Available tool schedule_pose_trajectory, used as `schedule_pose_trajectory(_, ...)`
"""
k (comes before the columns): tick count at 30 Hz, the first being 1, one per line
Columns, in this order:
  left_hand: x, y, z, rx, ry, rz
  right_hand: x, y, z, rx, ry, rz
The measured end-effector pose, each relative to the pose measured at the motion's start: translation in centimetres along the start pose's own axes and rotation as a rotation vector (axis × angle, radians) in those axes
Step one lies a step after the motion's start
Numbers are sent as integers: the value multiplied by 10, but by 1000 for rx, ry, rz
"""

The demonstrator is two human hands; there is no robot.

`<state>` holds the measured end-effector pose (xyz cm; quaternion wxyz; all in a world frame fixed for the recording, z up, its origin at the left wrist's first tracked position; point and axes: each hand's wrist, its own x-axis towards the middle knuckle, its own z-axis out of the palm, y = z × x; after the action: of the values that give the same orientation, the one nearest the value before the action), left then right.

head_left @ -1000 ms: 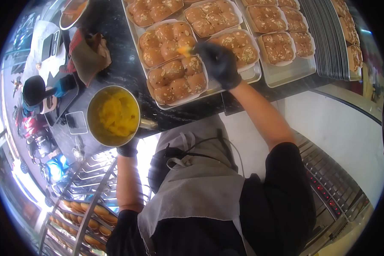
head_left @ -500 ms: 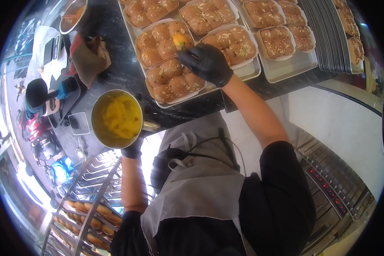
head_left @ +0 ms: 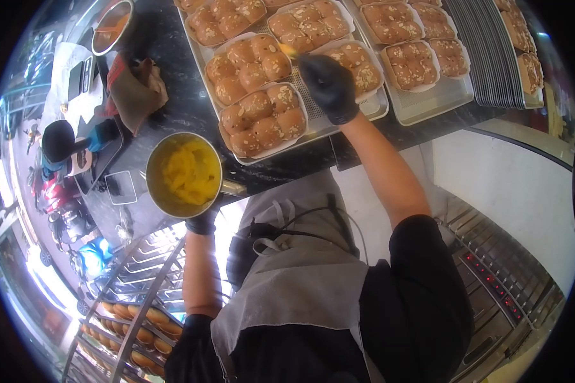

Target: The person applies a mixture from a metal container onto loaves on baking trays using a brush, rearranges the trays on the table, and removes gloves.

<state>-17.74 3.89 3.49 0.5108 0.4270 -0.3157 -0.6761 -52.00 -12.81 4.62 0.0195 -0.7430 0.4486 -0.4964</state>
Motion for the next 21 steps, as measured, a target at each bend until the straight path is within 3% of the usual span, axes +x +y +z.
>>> schedule_pose_trajectory(1,0,-7,-5,214,40,-12,3,-1,-5,-44,-167,-171)
schedule_pose_trajectory(2,-1,-13,-9,429,80,-22,0,-4,-9,-48,-167,-168)
schedule_pose_trajectory(3,0,-16,-10,429,76,-24,-4,-11,-12,-67,-306,-196)
schedule_pose_trajectory(4,3,-17,-11,64,20,-33,-8,-18,-14,-85,-442,-228)
schedule_pose_trajectory(5,6,-17,-13,-303,-35,-35,-14,-24,-17,-18,-329,-200)
schedule_pose_trajectory(6,7,-17,-10,-306,-30,-25,-4,-46,-30,162,-292,-15)
schedule_pose_trajectory(8,2,-14,3,103,71,87,7,-98,-45,549,-116,291)
schedule_pose_trajectory(9,3,-10,11,98,75,91,10,-120,-41,752,28,403)
schedule_pose_trajectory(11,4,-3,24,-585,-57,-99,45,-153,-59,728,-298,316)
schedule_pose_trajectory(12,3,-10,17,-590,-57,-96,42,-159,-50,726,-302,313)
schedule_pose_trajectory(14,1,-31,-3,-510,-61,-76,31,-168,-31,170,-646,-229)
schedule_pose_trajectory(15,1,-26,2,-778,-60,-165,31,-172,-33,168,-651,-233)
schedule_pose_trajectory(17,0,-38,-2,-779,-25,-178,31,-182,-36,411,-663,-65)
schedule_pose_trajectory(18,-1,-48,-7,-773,13,-197,35,-183,-38,414,-670,-66)
schedule_pose_trajectory(20,-12,-65,-18,-760,104,-233,41,-184,-42,374,-642,184)
schedule_pose_trajectory(21,-16,-68,-23,-754,152,-245,36,-186,-39,387,-654,178)
